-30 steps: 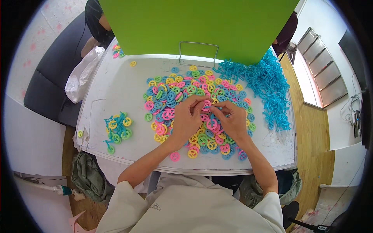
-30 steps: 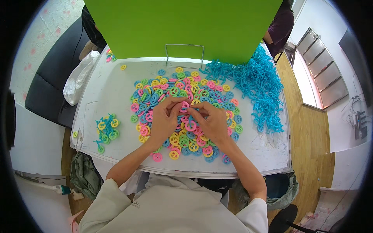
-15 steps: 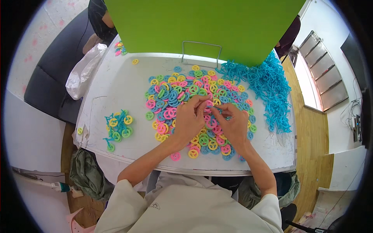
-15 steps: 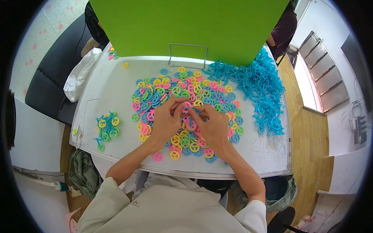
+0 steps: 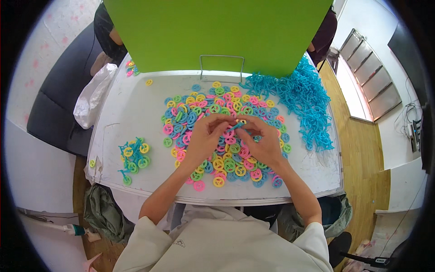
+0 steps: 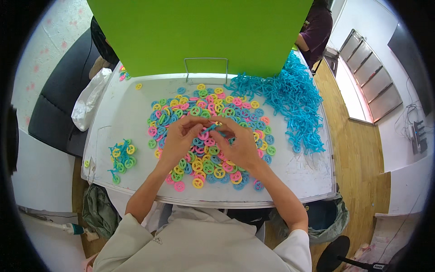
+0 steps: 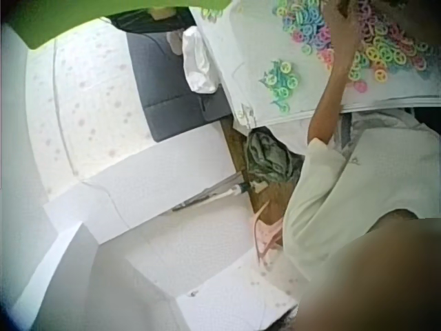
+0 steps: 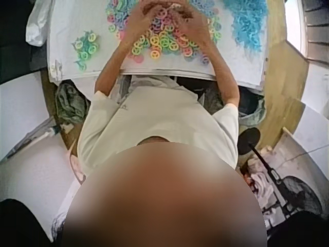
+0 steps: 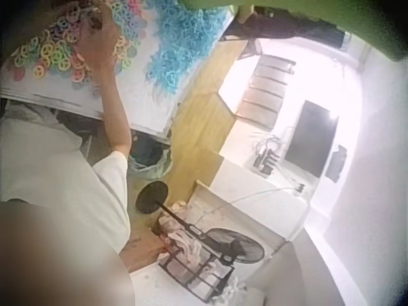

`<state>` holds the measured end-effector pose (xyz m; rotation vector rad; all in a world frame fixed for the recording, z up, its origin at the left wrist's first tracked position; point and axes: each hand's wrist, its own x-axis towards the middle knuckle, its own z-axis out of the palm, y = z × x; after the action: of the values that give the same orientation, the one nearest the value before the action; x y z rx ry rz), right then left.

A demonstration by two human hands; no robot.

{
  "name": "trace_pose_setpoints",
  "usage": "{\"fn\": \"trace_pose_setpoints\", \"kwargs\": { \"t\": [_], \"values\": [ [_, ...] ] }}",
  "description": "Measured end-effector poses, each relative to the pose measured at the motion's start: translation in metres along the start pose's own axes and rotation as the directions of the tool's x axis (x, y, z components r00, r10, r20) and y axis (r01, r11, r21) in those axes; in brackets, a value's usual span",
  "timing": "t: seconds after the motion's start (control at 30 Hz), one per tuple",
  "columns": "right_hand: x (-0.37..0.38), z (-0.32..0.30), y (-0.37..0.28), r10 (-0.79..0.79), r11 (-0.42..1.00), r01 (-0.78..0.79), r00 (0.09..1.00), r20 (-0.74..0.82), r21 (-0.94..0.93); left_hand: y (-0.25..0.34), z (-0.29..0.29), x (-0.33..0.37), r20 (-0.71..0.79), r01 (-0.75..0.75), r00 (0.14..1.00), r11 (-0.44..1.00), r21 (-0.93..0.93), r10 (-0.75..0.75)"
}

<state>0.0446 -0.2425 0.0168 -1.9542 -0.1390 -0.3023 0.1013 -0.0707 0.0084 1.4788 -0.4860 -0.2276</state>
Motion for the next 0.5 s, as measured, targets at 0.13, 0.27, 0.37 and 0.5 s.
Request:
{"fn": "trace_pose_setpoints", "kwargs": {
  "t": [0.13, 0.27, 0.37, 0.5],
  "values": [
    [0.000, -0.015, -0.002, -0.071, 0.987, 0.064, 0.997, 0.042, 0.147, 0.008, -0.010, -0.002, -0.064, 0.016, 0.998, 0.995, 0.094, -0.010],
    [0.019, -0.050, 0.025, -0.179, 0.964, 0.112, 0.944, -0.276, -0.242, 0.020, -0.050, -0.020, -0.292, -0.114, 0.931, 0.934, 0.338, 0.220],
    [0.027, -0.099, 0.055, -0.160, 0.909, -0.035, 0.891, -0.425, -0.416, 0.026, -0.101, -0.058, -0.523, 0.008, 0.802, 0.869, 0.495, 0.290],
    [0.017, -0.137, 0.084, 0.049, 0.711, -0.332, 0.903, -0.427, -0.620, 0.008, -0.171, -0.096, -0.636, 0.205, 0.683, 0.742, 0.639, 0.359]
  ]
}}
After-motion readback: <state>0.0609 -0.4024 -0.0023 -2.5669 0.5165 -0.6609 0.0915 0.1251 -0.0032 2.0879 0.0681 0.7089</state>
